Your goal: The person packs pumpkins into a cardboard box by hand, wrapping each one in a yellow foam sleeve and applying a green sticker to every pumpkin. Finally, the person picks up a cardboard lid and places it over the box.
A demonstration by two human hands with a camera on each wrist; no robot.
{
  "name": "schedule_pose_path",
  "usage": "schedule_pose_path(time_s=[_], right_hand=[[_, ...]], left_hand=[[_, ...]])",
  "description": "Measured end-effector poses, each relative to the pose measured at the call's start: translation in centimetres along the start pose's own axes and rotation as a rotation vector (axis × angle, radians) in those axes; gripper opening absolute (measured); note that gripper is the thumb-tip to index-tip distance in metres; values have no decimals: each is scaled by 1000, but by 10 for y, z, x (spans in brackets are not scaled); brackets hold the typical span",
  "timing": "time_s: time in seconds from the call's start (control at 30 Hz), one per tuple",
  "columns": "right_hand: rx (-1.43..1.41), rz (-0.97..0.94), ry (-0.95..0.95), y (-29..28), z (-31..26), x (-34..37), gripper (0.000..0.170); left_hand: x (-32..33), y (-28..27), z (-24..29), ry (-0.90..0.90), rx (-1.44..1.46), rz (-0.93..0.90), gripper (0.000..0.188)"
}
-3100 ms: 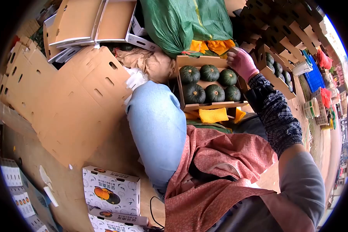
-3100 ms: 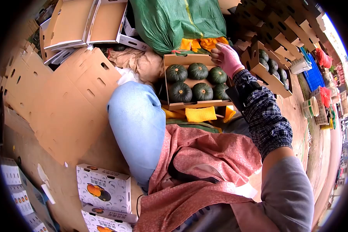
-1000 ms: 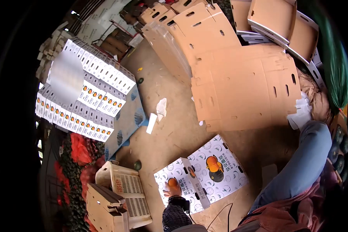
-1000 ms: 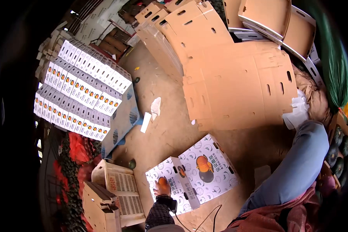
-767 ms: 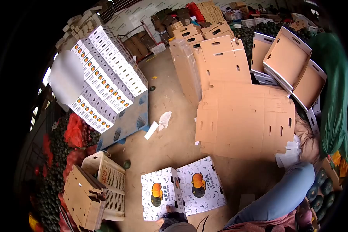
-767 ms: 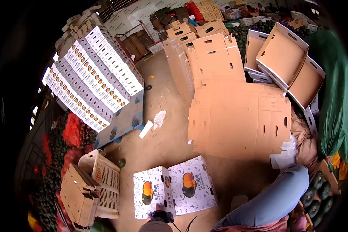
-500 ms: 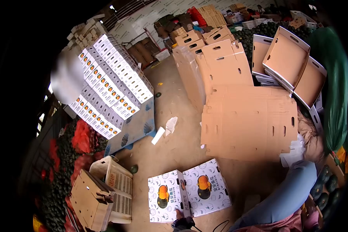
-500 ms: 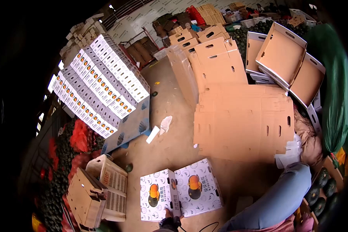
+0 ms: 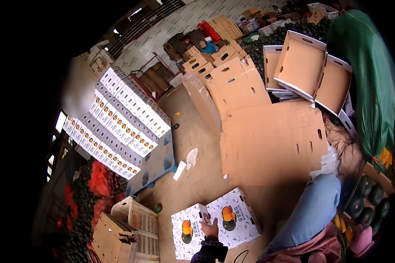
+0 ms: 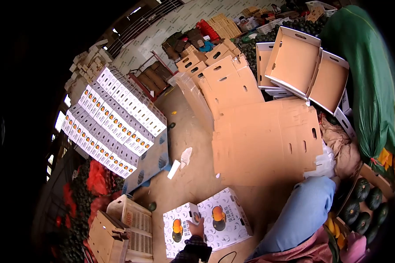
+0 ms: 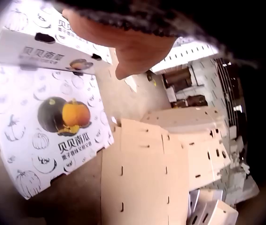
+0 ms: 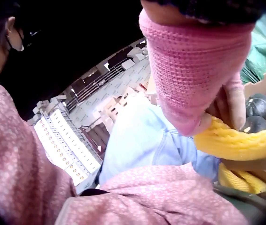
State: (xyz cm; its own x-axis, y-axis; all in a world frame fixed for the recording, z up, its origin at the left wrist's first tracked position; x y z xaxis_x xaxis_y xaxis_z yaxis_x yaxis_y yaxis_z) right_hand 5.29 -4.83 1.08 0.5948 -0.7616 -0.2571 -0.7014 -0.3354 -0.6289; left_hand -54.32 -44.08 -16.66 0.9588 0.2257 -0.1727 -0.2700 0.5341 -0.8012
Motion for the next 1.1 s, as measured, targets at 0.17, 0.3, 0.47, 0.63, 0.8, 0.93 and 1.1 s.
schedule_pose_path(time_s=[0.17, 0.3, 0.47, 0.63, 0.8, 0.93, 1.1], right_hand=[[58, 129, -132, -9, -61, 37, 26], [171, 431, -57, 2, -49, 63, 27], [-730, 716, 211, -5, 11, 89, 31], [-849, 765, 535, -9, 55, 78, 27], [-396, 659, 340, -29, 68, 69, 50], [-577, 715, 299, -32, 75, 49, 52], [233, 574, 328, -66, 79, 37, 27]], left_hand=[[334, -124, 376, 1321, 749, -1338, 21], [499, -66, 365, 1148, 525, -2207, 29], [568, -37, 379, 1374, 277, -2175, 16], [583, -12, 378, 1542, 254, -2182, 15], [585, -24, 407, 1479, 354, -1877, 22], [599, 7, 416, 1459, 513, -1896, 40], [608, 43, 400, 1170, 310, -2232, 34]])
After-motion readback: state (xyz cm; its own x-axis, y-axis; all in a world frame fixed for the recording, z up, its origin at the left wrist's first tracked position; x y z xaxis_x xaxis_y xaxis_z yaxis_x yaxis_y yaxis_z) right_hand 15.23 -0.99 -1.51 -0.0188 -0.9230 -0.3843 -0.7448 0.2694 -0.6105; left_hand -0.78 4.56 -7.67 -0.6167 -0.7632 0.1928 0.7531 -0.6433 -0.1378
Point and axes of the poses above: each hand's wrist, its own x-axis away from the middle knuckle, its own y-axis out of the palm, z = x × y, the point moved 6 cm from there along -x, towards the middle knuckle, and after that the axes turned 7 degrees about -y, right-handed, at the moved point
